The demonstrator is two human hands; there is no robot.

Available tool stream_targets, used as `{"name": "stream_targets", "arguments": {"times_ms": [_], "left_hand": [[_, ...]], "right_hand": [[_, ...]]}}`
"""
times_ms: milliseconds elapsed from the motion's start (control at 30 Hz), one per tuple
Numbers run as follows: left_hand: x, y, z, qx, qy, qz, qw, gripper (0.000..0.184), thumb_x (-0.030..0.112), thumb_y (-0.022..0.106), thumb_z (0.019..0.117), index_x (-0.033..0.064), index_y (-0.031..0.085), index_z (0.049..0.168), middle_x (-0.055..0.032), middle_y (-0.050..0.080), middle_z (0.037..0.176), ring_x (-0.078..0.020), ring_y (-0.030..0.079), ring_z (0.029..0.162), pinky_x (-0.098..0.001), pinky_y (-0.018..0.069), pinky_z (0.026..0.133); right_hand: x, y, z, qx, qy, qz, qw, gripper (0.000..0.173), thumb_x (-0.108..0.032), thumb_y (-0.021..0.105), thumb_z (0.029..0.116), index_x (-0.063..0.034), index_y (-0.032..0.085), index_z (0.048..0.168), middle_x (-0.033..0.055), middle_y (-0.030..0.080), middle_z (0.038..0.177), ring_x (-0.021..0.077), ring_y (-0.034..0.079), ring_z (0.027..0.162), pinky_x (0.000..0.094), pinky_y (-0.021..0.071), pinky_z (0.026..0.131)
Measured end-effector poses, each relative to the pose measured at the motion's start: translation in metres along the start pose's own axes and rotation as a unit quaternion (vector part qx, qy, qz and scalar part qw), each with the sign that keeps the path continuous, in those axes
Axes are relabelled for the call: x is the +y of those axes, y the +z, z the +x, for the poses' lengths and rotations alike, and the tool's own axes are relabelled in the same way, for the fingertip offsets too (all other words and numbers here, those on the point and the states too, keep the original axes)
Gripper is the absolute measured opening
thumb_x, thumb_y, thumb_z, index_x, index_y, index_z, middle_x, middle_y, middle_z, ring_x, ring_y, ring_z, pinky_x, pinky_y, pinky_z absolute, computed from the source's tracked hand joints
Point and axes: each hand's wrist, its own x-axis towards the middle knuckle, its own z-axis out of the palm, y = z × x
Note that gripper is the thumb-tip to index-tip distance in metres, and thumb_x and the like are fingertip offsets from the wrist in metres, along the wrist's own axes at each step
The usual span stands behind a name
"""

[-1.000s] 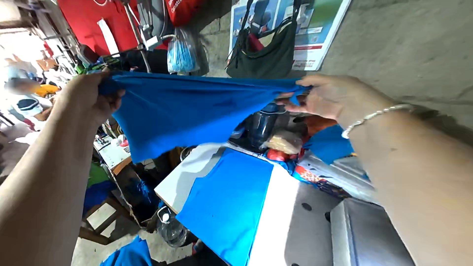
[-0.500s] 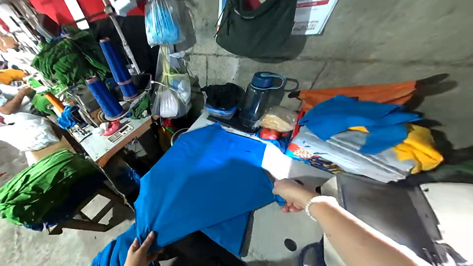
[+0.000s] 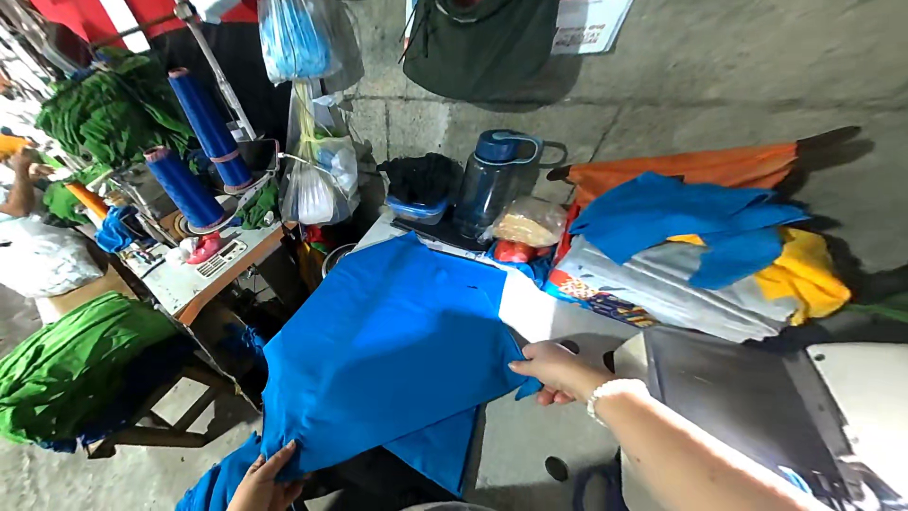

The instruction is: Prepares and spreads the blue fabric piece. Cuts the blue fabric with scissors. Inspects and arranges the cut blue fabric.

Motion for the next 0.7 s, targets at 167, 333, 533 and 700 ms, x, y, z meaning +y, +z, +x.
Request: {"name": "stream_targets", "arguments": {"times_ms": [167, 333, 533, 700], "left_hand": [[0.025, 0.002, -0.022, -0.003, 0.023, -0.008, 1.0, 0.023, 0.009, 0.047, 0.1068, -0.0011, 0.049, 0.128, -0.0155, 0.068, 0.097, -0.0226, 0.071, 0.079, -0.0365, 0.0609, 0.068], [0.05, 0.034, -0.055, -0.035, 0.108, -0.033, 0.993, 0.016, 0.003, 0.048, 0.1062, -0.0036, 0.054, 0.119, -0.014, 0.07, 0.092, -0.0204, 0.071, 0.077, -0.0335, 0.0604, 0.068], [-0.022, 0.067, -0.078, -0.103, 0.045, -0.03, 0.993, 0.017, 0.003, 0.056, 0.1026, -0.0028, 0.057, 0.119, -0.01, 0.072, 0.095, -0.0186, 0.072, 0.082, -0.0354, 0.0615, 0.073], [-0.068, 0.068, -0.059, -0.117, -0.046, -0.029, 0.992, 0.022, 0.003, 0.061, 0.1008, -0.0029, 0.056, 0.122, -0.0113, 0.072, 0.098, -0.0189, 0.072, 0.088, -0.0358, 0.061, 0.08]], "right_hand": [[-0.003, -0.021, -0.009, 0.054, -0.092, 0.088, 0.99, 0.028, -0.021, 0.052, 0.1086, -0.0004, 0.055, 0.127, 0.02, 0.065, 0.099, 0.0224, 0.066, 0.075, 0.0353, 0.0546, 0.067], [-0.041, -0.067, -0.035, 0.191, -0.175, 0.099, 0.961, 0.029, -0.012, 0.052, 0.1076, 0.0097, 0.053, 0.127, 0.0329, 0.058, 0.109, 0.0354, 0.059, 0.084, 0.0507, 0.0502, 0.078], [-0.013, -0.096, -0.017, 0.278, -0.137, -0.163, 0.937, 0.033, -0.008, 0.054, 0.1057, 0.0153, 0.056, 0.129, 0.0414, 0.061, 0.11, 0.0534, 0.063, 0.096, 0.067, 0.0485, 0.086], [0.016, -0.047, 0.003, 0.257, -0.032, -0.294, 0.92, 0.04, 0.0, 0.066, 0.0954, 0.019, 0.053, 0.128, 0.0422, 0.054, 0.131, 0.0548, 0.053, 0.127, 0.0665, 0.042, 0.104]]}}
